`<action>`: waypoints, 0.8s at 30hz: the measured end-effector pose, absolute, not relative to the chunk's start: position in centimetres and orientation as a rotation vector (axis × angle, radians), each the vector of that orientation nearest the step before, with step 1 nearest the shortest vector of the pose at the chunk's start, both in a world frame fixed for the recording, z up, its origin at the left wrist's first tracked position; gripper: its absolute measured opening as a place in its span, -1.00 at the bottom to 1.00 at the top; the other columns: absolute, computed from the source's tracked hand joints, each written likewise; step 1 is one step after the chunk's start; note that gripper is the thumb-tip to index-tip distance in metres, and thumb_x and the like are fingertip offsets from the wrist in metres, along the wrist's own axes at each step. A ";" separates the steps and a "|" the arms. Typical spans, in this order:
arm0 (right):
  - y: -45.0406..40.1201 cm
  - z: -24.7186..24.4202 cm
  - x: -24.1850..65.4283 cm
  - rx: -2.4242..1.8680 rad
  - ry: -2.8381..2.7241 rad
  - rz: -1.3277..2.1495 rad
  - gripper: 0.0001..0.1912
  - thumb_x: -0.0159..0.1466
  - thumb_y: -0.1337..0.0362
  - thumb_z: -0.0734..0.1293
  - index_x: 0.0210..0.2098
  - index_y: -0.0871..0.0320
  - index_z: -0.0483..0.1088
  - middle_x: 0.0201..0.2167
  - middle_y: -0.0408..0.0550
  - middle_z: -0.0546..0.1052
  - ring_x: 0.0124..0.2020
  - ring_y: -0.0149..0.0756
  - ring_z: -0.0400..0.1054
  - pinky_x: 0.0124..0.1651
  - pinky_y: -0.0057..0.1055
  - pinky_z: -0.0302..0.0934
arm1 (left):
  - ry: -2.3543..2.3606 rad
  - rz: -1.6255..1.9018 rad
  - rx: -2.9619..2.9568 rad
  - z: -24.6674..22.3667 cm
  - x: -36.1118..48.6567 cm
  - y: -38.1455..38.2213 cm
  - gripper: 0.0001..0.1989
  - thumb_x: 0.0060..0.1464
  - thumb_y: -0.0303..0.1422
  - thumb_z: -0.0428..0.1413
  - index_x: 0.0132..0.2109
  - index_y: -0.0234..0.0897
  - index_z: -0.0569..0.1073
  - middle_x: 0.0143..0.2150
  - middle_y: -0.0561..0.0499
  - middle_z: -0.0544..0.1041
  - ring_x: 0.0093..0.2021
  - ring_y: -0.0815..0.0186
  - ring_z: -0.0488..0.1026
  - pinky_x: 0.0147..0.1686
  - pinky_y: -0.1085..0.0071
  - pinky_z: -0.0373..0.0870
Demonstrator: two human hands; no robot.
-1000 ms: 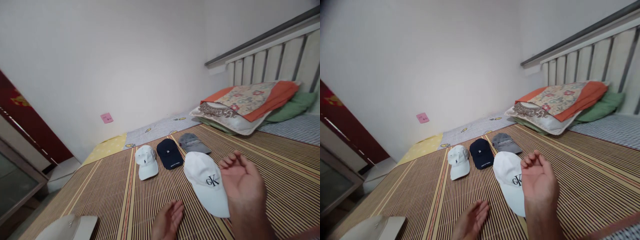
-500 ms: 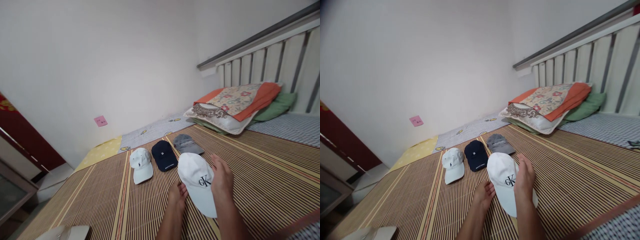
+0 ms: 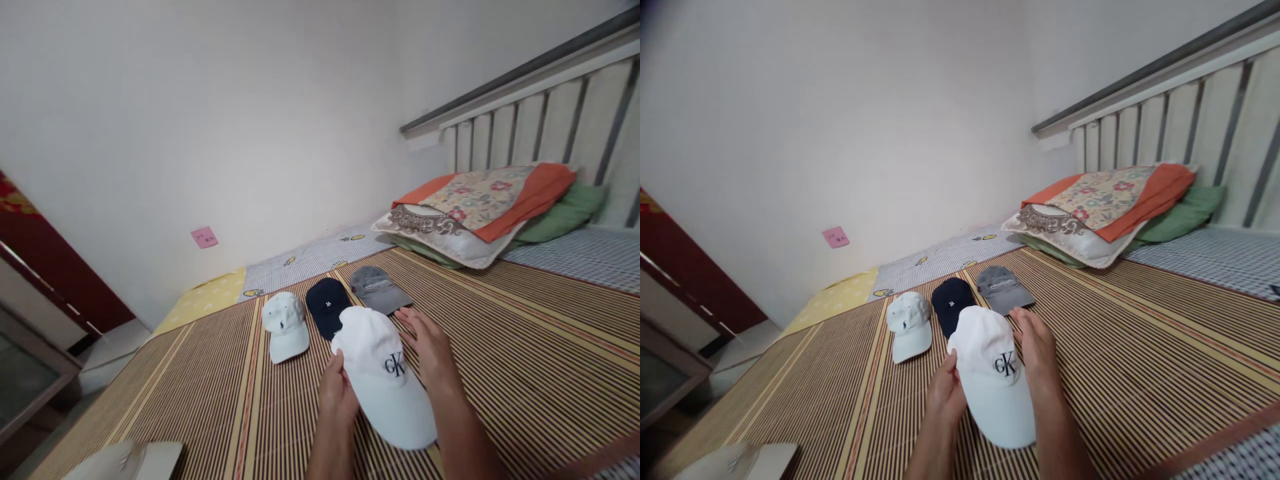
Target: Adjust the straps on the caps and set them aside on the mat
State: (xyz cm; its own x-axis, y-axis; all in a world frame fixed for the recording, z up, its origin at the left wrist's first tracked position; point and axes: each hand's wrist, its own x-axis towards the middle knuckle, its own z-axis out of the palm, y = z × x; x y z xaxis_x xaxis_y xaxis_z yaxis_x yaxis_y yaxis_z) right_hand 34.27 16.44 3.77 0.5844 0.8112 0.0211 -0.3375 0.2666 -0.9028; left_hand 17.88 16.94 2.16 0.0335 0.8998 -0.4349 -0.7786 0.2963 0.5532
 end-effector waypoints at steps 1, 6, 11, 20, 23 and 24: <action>16.3 4.0 34.1 -1.018 -0.545 0.854 -0.66 0.21 0.02 0.36 -0.16 0.10 0.55 0.00 0.10 0.65 0.15 0.05 0.47 0.11 -0.11 0.39 | 0.807 1.322 0.193 2.7 17.2 16.3 -0.60 0.30 -0.46 0.09 0.26 -0.42 0.40 -0.13 -0.24 0.72 -0.13 0.11 0.68 0.09 0.19 0.54; 16.0 4.6 33.2 -0.932 -0.579 0.953 -0.60 0.20 -0.05 0.39 -0.13 0.11 0.54 -0.04 0.11 0.66 0.14 0.06 0.48 0.22 -0.02 0.31 | 0.725 1.434 0.310 5.6 13.1 12.5 -0.50 0.24 -0.50 0.18 0.29 -0.18 0.41 0.01 -0.16 0.70 0.10 0.09 0.61 0.26 0.13 0.41; 15.7 5.4 31.8 -0.813 -0.626 1.190 -0.50 0.20 -0.16 0.43 -0.10 0.11 0.57 -0.05 0.14 0.68 0.11 0.04 0.51 0.26 -0.04 0.28 | 0.726 1.431 0.594 7.2 9.3 9.1 -0.50 0.12 -0.33 0.33 0.21 -0.20 0.52 0.05 -0.19 0.69 0.17 0.04 0.56 0.29 0.14 0.35; 13.2 7.6 29.0 -0.646 -0.917 1.500 -0.32 0.31 -0.31 0.23 0.03 0.11 0.56 0.08 0.21 0.62 0.18 0.05 0.46 0.25 0.01 0.26 | 1.008 1.353 0.776 9.2 5.3 5.3 -0.54 -0.22 -0.12 0.49 -0.12 -0.15 0.71 -0.11 -0.11 0.73 0.07 0.02 0.56 0.11 0.23 0.42; 12.0 9.0 28.3 -0.653 -1.023 1.471 -0.36 0.30 -0.28 0.26 0.04 0.11 0.55 -0.04 0.14 0.63 0.04 -0.04 0.51 0.14 -0.10 0.34 | 1.090 1.363 0.865 10.0 4.7 4.5 -0.54 -0.23 -0.07 0.48 -0.16 -0.16 0.70 -0.21 -0.06 0.70 -0.12 0.12 0.55 -0.06 0.29 0.46; 11.6 9.5 28.1 -0.661 -1.059 1.466 -0.39 0.29 -0.24 0.32 0.04 0.11 0.54 -0.12 0.09 0.62 -0.08 -0.10 0.53 0.01 -0.17 0.38 | 1.103 1.355 0.925 10.4 4.7 4.3 -0.57 -0.21 -0.05 0.47 -0.22 -0.19 0.68 -0.29 -0.03 0.66 -0.23 0.18 0.51 -0.16 0.34 0.44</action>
